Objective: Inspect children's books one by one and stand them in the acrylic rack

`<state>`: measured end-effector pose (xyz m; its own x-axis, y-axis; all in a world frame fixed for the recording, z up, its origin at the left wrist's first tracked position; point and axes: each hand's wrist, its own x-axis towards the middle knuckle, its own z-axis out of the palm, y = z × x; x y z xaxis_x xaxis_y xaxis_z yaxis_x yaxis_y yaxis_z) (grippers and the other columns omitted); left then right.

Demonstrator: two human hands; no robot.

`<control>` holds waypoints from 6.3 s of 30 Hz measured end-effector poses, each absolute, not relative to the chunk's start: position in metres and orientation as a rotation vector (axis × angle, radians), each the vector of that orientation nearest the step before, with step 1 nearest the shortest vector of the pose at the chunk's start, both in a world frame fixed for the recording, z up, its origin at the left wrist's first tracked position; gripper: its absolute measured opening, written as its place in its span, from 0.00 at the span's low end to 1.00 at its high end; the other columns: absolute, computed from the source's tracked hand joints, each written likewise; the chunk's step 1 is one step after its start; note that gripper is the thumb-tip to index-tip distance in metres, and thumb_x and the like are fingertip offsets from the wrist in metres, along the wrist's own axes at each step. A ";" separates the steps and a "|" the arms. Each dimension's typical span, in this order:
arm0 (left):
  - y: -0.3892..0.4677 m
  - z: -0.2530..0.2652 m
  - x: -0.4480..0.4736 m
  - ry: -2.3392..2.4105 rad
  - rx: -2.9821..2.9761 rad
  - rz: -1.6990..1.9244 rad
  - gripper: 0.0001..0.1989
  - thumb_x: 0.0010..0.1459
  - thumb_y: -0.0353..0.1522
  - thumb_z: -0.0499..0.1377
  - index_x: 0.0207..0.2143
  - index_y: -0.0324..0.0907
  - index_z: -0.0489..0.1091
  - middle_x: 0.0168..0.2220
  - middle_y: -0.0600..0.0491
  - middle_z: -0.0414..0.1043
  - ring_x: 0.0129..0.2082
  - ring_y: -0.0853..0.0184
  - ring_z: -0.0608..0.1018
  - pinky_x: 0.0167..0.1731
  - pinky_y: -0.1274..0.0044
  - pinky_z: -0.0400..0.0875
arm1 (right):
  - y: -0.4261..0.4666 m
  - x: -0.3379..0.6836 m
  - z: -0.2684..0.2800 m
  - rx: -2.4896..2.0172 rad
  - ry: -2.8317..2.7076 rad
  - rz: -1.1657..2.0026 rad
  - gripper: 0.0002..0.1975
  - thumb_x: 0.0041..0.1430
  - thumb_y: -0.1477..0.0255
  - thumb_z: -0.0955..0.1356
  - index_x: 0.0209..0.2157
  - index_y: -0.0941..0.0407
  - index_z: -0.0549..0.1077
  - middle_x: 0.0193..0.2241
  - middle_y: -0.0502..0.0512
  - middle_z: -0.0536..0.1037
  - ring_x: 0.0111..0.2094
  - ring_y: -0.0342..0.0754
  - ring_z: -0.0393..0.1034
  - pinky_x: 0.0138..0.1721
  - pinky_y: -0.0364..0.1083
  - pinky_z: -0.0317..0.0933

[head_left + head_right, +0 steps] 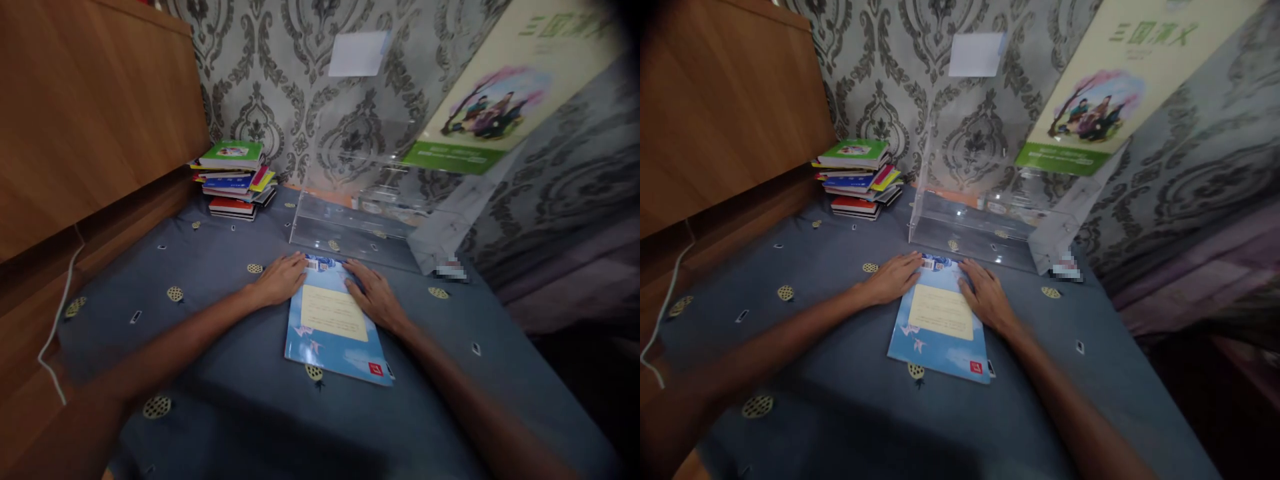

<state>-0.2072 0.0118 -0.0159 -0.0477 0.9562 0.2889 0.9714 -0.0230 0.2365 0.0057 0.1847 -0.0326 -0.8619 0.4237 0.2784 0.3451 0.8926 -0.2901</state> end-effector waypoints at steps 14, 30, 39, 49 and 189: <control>-0.011 -0.006 -0.210 -1.995 -2.389 -0.441 0.24 0.71 0.37 0.47 0.63 0.35 0.62 0.66 0.41 0.60 0.68 0.57 0.62 0.65 0.60 0.58 | 0.172 0.005 -0.022 -0.735 -2.732 0.286 0.24 0.70 0.64 0.56 0.63 0.54 0.64 0.66 0.59 0.63 0.68 0.56 0.55 0.66 0.63 0.52; -0.080 0.017 -0.137 -1.763 -2.617 -0.427 0.20 0.73 0.37 0.47 0.61 0.40 0.65 0.63 0.45 0.67 0.65 0.63 0.67 0.66 0.62 0.59 | 0.175 0.002 -0.024 -0.716 -2.731 0.352 0.25 0.69 0.66 0.58 0.64 0.56 0.64 0.67 0.61 0.62 0.68 0.57 0.54 0.67 0.63 0.50; 0.013 0.016 -0.097 -1.808 -2.645 -0.327 0.22 0.72 0.38 0.47 0.61 0.37 0.65 0.63 0.42 0.66 0.65 0.59 0.67 0.65 0.60 0.58 | 0.191 0.012 -0.023 -0.555 -2.797 0.510 0.26 0.70 0.64 0.57 0.65 0.55 0.62 0.69 0.60 0.58 0.70 0.55 0.49 0.68 0.62 0.47; -0.052 0.011 -0.076 -1.678 -2.748 -0.463 0.21 0.72 0.35 0.49 0.64 0.42 0.60 0.65 0.47 0.64 0.67 0.63 0.64 0.65 0.62 0.61 | 0.181 0.013 -0.022 -0.545 -2.769 0.408 0.25 0.70 0.67 0.56 0.65 0.59 0.62 0.68 0.61 0.59 0.70 0.53 0.49 0.68 0.59 0.46; -0.040 0.021 -0.108 -2.696 -1.342 -2.539 0.18 0.49 0.46 0.65 0.31 0.43 0.65 0.22 0.60 0.69 0.20 0.72 0.71 0.21 0.82 0.65 | 0.154 0.055 0.013 -0.659 -1.604 1.594 0.24 0.53 0.51 0.71 0.41 0.57 0.74 0.33 0.58 0.83 0.31 0.54 0.78 0.31 0.51 0.74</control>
<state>-0.1078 -0.0401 0.0206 -0.5016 0.8572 -0.1168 -0.0650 0.0973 0.9931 0.0549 0.1543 0.0134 -0.5726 0.8042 0.1591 -0.1542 0.0850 -0.9844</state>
